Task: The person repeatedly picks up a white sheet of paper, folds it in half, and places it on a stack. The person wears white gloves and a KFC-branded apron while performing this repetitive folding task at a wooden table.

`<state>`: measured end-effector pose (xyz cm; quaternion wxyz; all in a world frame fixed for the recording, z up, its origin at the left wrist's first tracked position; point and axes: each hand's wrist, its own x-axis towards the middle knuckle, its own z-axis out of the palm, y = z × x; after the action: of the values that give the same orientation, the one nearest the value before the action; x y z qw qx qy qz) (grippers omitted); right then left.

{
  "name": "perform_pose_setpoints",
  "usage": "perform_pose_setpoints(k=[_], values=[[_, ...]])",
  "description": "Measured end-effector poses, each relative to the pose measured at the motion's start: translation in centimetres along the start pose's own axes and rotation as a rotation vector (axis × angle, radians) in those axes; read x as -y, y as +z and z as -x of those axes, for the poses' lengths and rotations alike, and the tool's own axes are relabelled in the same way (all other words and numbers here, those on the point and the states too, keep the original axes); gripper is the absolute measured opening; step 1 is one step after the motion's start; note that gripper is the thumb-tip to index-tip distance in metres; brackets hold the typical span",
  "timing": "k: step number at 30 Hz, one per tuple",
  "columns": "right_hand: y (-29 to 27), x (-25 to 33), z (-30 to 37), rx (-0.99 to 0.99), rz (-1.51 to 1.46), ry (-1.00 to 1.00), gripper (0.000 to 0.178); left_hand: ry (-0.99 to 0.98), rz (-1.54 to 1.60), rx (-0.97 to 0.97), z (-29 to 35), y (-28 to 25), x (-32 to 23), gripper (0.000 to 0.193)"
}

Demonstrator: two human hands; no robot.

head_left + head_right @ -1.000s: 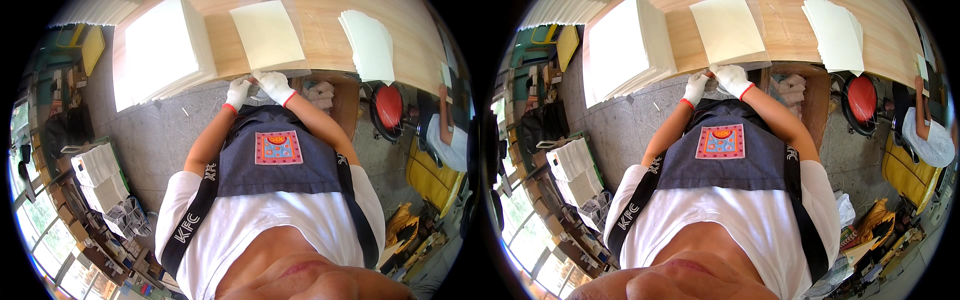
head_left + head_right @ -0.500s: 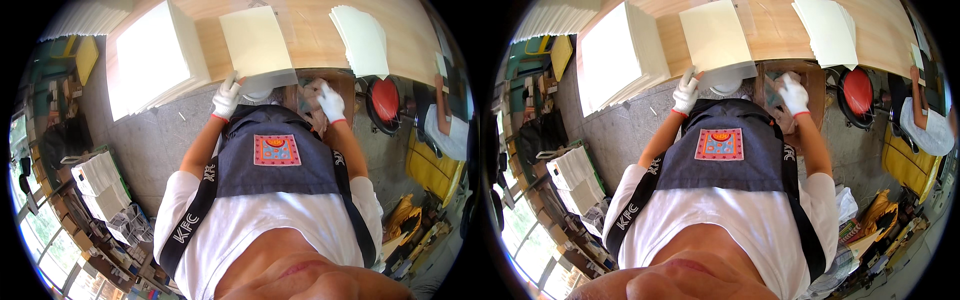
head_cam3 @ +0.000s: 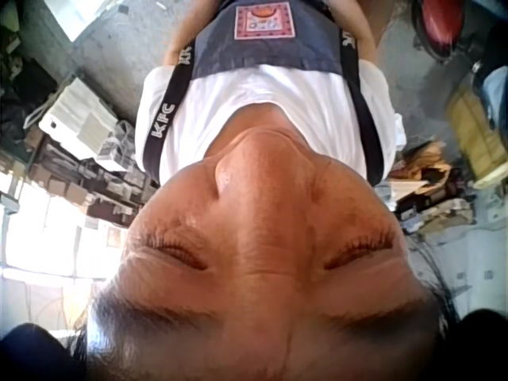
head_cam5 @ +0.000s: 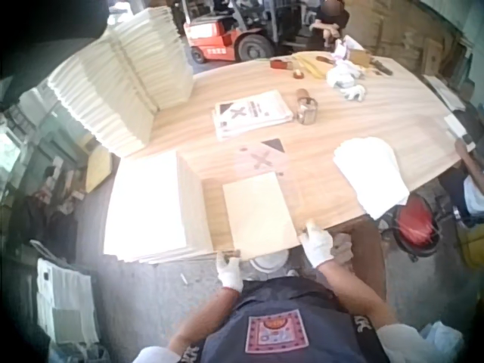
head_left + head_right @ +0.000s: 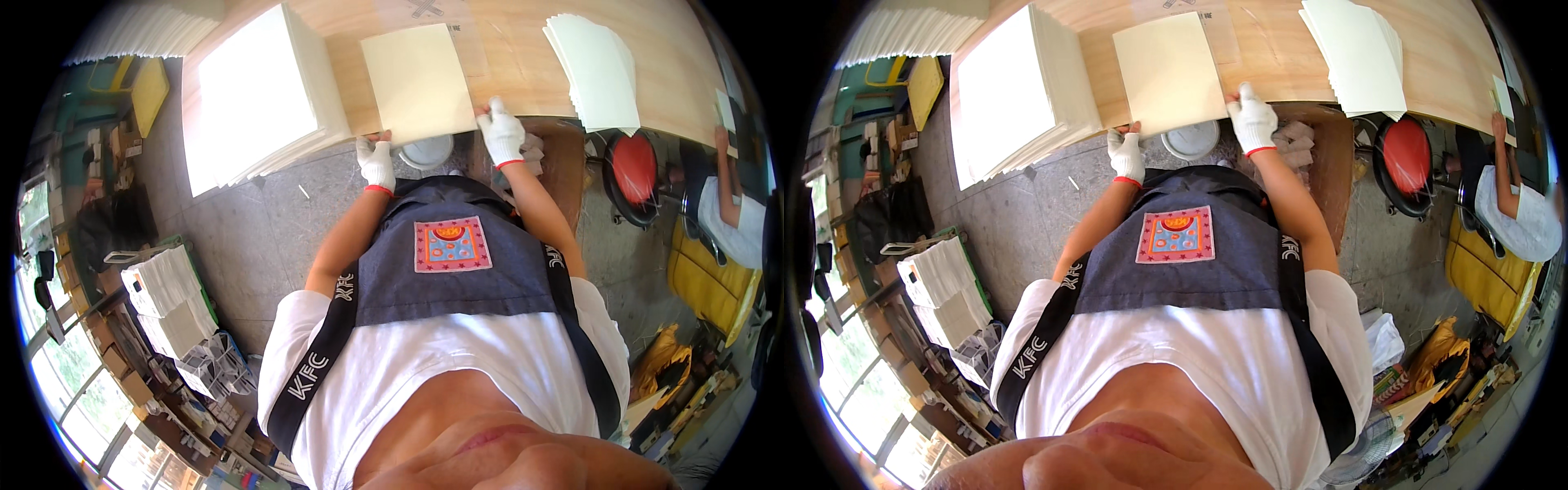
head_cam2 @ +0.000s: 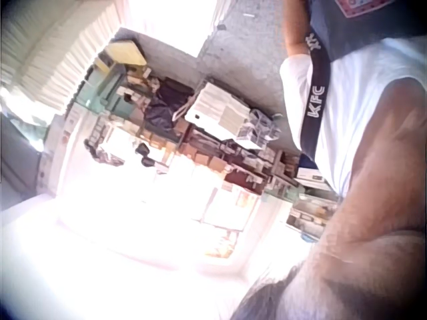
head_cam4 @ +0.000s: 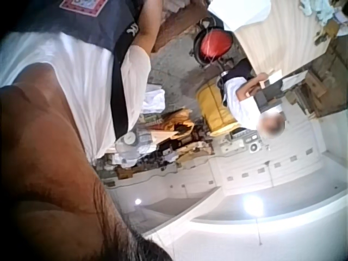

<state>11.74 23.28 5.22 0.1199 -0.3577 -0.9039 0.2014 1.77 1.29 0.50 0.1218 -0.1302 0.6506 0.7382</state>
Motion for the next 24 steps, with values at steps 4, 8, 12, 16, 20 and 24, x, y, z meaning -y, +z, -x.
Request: perform_pose_setpoints(k=[4, 8, 12, 16, 20, 24], values=[[-2.7, -1.8, -0.5, 0.234, -0.016, 0.058, 0.038, -0.172, 0.169, 0.238, 1.8, 0.5, -3.7, 0.016], [0.0, -2.8, 0.8, 0.697, -1.182, 0.396, 0.020, 0.206, -0.151, 0.382, 5.1, 1.5, -13.0, 0.027], [-1.4, 5.4, 0.2, 0.785, -1.433, 0.245, 0.030, 0.356, -0.406, 0.245, 8.1, -2.7, -22.0, 0.022], [-5.6, 17.9, -2.5, 0.824, -1.305, -0.125, 0.034, 0.627, -0.407, -0.159, 5.5, -7.8, -27.7, 0.025], [-5.2, 24.8, -3.2, 0.823, -0.935, -0.231, 0.032, 0.577, -0.520, -0.234, 0.8, -12.7, -27.8, 0.029], [-5.0, 22.9, -3.3, 0.859, -0.943, -0.221, 0.036, 0.480, -0.152, -0.213, -0.8, -13.5, -24.0, 0.036]])
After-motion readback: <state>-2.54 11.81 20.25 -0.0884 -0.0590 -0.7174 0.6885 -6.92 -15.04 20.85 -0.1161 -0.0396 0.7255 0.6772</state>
